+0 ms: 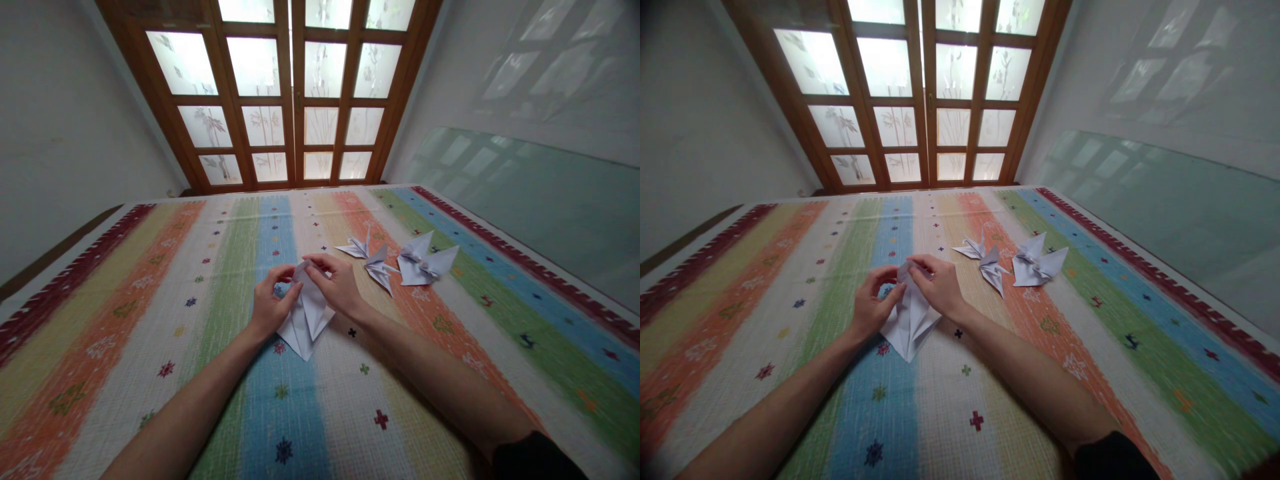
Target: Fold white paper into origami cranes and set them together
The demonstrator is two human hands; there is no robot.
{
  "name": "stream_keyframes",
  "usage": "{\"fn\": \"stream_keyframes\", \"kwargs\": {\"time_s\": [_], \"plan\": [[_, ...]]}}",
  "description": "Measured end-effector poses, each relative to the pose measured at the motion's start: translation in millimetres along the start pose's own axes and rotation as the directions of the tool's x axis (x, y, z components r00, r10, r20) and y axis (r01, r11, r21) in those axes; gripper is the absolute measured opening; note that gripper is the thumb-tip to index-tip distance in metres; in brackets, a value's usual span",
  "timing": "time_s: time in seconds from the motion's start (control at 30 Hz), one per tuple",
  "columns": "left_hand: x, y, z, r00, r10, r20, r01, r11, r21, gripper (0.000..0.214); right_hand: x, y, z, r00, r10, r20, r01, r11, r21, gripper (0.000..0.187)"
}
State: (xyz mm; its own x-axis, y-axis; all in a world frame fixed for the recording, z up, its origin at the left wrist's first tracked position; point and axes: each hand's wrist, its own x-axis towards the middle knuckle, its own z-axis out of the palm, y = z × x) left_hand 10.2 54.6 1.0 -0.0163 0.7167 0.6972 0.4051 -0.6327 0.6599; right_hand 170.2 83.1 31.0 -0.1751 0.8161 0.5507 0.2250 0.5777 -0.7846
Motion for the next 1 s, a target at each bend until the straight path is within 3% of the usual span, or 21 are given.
{"fn": "stream_keyframes", "kwargs": {"time_s": [0.2,0.4,0.77,1.0], "plan": [[1,5,-0.9,0.986,0.165,0.009,-0.165,0.980,0.111,0.020,1,-2,2,0.998,0.043,-0.046,-0.041,0.999,0.036,0.014],[3,6,-0.3,0.973,0.227,-0.045,-0.220,0.968,0.124,0.016,1,-5,3,0.997,0.040,-0.062,-0.036,0.997,0.063,0.014],[5,10,2.3,0.995,0.058,-0.078,-0.056,0.998,0.019,0.009,0,-10,5,0.998,0.061,-0.028,-0.060,0.996,0.060,0.014],[6,10,2.5,0.997,-0.052,-0.065,0.050,0.998,-0.043,0.014,4,-10,1,1.000,0.000,0.024,-0.001,0.999,0.048,0.013]]}}
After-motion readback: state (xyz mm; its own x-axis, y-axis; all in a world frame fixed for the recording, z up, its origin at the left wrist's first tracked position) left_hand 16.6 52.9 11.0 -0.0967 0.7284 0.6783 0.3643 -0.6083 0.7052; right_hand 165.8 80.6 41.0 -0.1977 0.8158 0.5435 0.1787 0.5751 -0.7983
